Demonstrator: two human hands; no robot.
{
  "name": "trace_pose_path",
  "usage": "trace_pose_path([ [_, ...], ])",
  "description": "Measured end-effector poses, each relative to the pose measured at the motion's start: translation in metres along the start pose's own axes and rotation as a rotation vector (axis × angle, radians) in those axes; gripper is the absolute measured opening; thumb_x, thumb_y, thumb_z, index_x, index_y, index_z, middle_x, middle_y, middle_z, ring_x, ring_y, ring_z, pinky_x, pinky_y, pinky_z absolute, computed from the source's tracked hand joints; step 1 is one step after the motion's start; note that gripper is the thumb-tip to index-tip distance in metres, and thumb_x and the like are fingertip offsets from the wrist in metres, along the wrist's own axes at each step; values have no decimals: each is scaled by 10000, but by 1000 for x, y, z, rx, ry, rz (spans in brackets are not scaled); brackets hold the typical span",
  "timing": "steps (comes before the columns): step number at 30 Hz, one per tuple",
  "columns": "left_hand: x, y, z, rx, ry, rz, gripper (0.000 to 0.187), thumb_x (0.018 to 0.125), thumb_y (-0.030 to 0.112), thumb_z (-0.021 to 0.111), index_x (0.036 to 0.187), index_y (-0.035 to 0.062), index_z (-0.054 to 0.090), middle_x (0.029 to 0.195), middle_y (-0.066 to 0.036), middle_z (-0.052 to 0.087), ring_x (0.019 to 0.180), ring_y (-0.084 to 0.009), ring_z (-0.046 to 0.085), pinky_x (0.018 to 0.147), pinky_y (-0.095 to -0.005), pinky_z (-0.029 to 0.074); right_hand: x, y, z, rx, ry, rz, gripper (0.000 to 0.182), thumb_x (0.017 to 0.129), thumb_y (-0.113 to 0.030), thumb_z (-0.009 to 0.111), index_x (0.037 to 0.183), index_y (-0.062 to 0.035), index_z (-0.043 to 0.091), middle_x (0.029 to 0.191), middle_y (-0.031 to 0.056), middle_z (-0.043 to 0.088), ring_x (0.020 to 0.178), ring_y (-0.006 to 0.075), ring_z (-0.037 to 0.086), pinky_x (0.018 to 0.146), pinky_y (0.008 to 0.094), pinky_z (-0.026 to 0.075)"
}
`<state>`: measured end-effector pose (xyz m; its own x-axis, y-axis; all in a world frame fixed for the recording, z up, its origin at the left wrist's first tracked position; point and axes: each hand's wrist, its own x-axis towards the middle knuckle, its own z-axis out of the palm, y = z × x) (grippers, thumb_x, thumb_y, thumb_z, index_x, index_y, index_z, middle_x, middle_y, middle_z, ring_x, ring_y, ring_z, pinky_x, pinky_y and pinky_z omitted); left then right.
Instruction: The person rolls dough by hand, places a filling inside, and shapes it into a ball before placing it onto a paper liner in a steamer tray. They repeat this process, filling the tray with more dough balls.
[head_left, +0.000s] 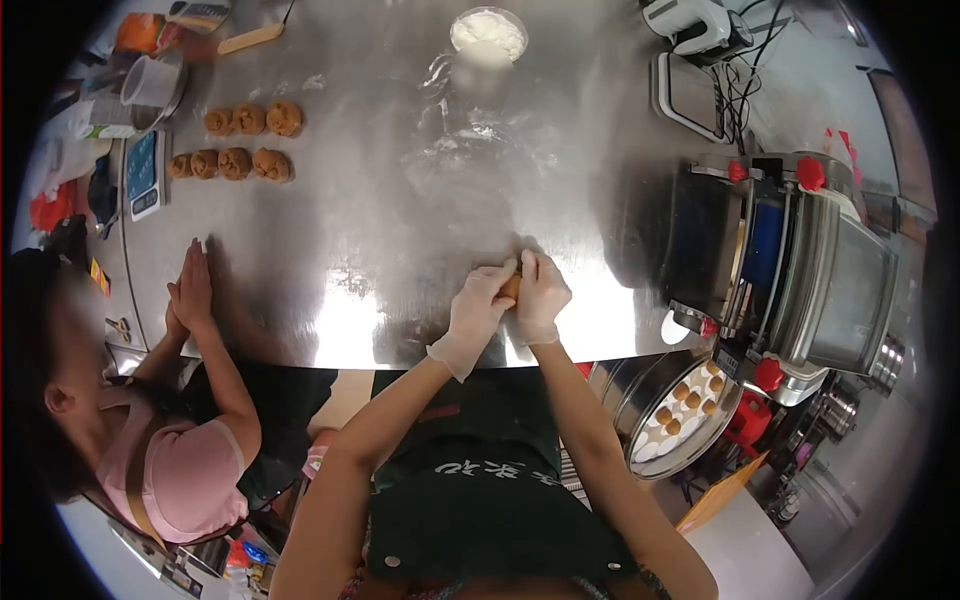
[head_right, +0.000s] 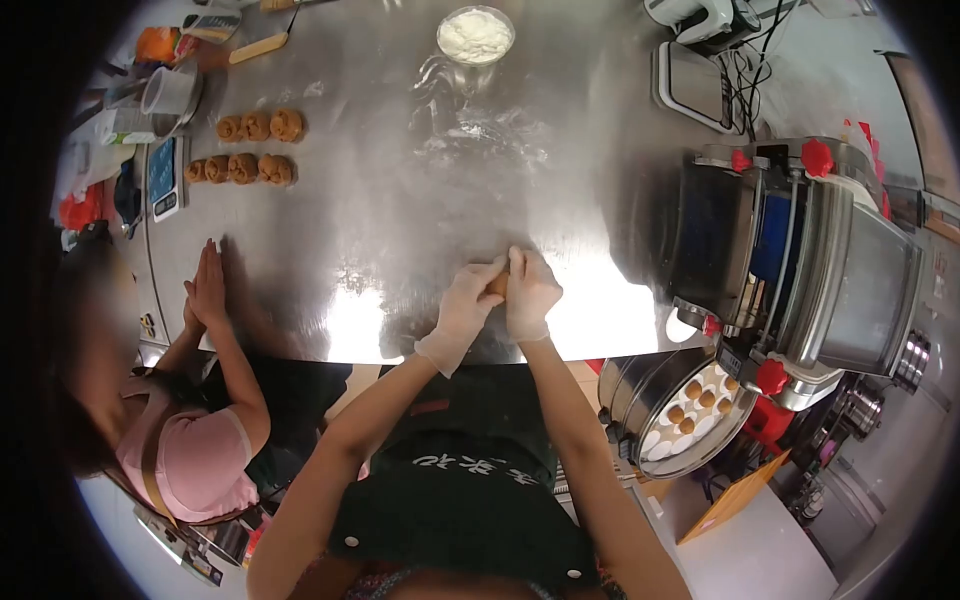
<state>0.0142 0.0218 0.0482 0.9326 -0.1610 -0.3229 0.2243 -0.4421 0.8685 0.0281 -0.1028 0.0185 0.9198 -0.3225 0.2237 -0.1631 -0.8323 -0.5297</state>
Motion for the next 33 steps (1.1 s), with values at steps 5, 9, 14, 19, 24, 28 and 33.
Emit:
trace_pose_path([
  [5,-21,-22,16,128,-56,305,617,791,68,761,1381,180,618,1226,-67,649,1133,-309,608,916,-405,549,-25,8,-11,22,-63,185,175,972,-229,662,891,-79,702,773,103,700,657,294,677,583,401,534],
  [9,-8,-1,-1,-1,-142,-87,773,790,63,769,1502,206,502,1296,-113,567,1167,-313,590,939,-394,538,-26,19,-10,-93,-21,109,252,1001,-264,633,923,-36,710,845,119,726,714,301,699,617,405,548],
  [14,4,10,-14,95,-130,129,704,816,34,748,1471,191,543,1263,-84,587,1155,-298,595,921,-395,539,8,-33,-28,266,-81,485,291,1004,-266,630,891,-9,702,807,151,721,684,330,692,623,411,551],
  [19,24,-17,-19,170,20,310,695,801,20,740,1448,208,568,1260,-69,601,1163,-292,587,926,-384,535,29,-30,13,136,-29,193,271,991,-258,649,839,-42,708,694,143,688,572,329,665,540,416,530],
  [24,33,-5,-29,93,-52,148,617,826,20,713,1407,185,587,1296,-73,599,1175,-298,578,935,-391,537,29,-14,22,-91,51,-22,236,972,-246,679,813,-73,698,680,132,680,546,288,658,494,379,513],
  [28,27,3,-34,197,-144,223,614,845,17,689,1426,171,564,1326,-101,591,1196,-324,567,968,-411,525,22,-27,4,-104,-102,188,215,965,-241,693,814,-88,688,709,112,695,568,274,665,504,361,520],
  [33,21,-10,-32,81,-123,137,662,827,0,694,1446,192,558,1322,-53,612,1156,-318,572,954,-403,530,7,-10,17,-104,93,-9,229,979,-250,671,834,-75,707,731,118,706,582,274,675,520,364,529],
])
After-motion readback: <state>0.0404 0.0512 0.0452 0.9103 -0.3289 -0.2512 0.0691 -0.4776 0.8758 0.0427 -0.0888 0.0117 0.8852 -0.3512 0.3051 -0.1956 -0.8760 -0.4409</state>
